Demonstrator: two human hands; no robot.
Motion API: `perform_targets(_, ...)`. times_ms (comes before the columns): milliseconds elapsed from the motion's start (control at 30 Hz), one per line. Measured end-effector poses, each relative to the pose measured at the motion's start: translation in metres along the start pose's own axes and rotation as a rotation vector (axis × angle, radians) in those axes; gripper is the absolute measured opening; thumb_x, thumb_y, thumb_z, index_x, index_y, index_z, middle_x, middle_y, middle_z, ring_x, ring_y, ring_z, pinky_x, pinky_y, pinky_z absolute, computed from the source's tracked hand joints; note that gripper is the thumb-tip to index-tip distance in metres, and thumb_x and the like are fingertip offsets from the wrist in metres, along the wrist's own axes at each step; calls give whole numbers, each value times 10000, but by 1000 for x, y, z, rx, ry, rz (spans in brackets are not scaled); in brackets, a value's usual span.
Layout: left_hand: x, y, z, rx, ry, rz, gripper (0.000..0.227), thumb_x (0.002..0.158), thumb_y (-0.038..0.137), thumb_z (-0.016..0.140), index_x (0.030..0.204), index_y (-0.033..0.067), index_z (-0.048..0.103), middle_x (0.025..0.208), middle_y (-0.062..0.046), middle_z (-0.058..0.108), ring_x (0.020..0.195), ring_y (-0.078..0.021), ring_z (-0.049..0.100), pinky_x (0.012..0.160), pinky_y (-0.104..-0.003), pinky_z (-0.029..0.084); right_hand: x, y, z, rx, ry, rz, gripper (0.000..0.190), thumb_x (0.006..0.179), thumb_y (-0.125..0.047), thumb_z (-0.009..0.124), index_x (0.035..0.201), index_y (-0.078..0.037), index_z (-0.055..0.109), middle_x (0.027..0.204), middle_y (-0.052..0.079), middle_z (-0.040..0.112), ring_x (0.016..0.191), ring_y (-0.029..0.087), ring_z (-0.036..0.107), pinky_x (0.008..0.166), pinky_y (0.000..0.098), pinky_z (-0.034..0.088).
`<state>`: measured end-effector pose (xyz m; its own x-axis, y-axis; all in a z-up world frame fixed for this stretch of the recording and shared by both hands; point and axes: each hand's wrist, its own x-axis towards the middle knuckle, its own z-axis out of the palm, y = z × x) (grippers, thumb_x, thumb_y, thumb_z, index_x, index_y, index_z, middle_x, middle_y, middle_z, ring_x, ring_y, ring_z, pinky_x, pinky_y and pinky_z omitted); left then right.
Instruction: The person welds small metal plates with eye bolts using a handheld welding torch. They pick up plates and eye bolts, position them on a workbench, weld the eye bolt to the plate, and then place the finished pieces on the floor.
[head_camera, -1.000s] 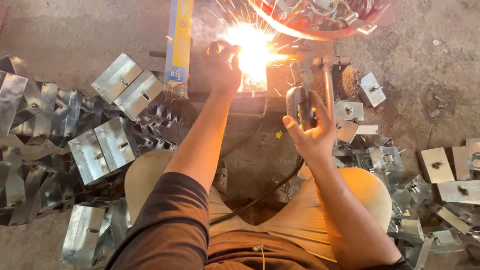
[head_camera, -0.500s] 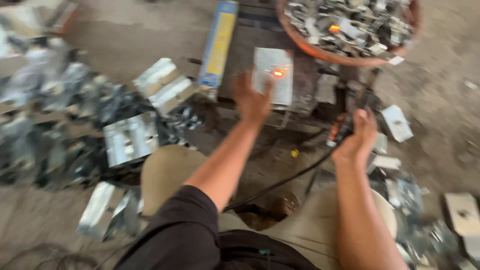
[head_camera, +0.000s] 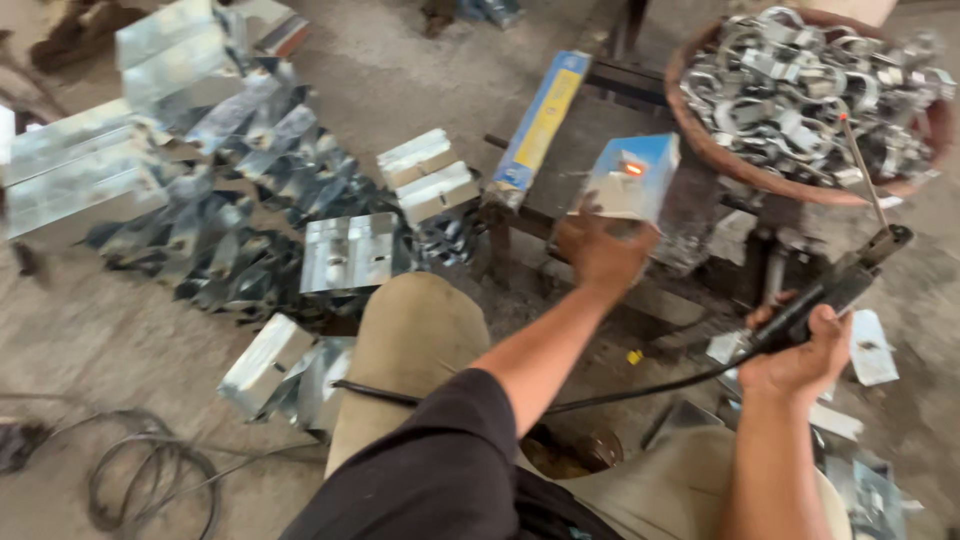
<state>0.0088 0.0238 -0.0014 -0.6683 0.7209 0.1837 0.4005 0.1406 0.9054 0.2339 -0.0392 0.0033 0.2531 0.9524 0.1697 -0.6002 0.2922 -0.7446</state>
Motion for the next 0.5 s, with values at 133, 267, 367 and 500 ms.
perform_targets(133,31,-10,-37,-1140,-334,-552,704,869,583,565,1337,58,555,1235,-142,597,1099,-280,547,922,-494,443,3,-6,2,113,171,75,377,854,-171,609,1221,-112,545,1009,146,672,815,323,660,740,463,562)
perform_targets(267,8,-9,-78,-1406,-795,-949,912,817,782,306,1325,71,566,1132,-170,598,978,-321,561,843,-465,449,2,-5,15,63,101,40,468,833,-148,612,1287,-86,514,1077,139,660,862,303,649,757,456,557)
perform_targets(367,-9,5,-92,-1481,-893,-838,982,803,832,242,1286,39,562,1071,-187,581,938,-325,540,860,-492,441,-5,-3,24,30,69,22,606,800,-115,633,1384,-69,476,1090,154,641,885,287,646,775,431,559)
perform_targets(500,-5,18,-94,-1503,-921,-803,981,815,834,244,1284,32,557,1054,-197,584,948,-337,536,864,-503,437,-5,-3,32,-41,-11,-42,745,760,-99,664,1465,-28,436,1089,160,637,877,281,646,760,386,541)
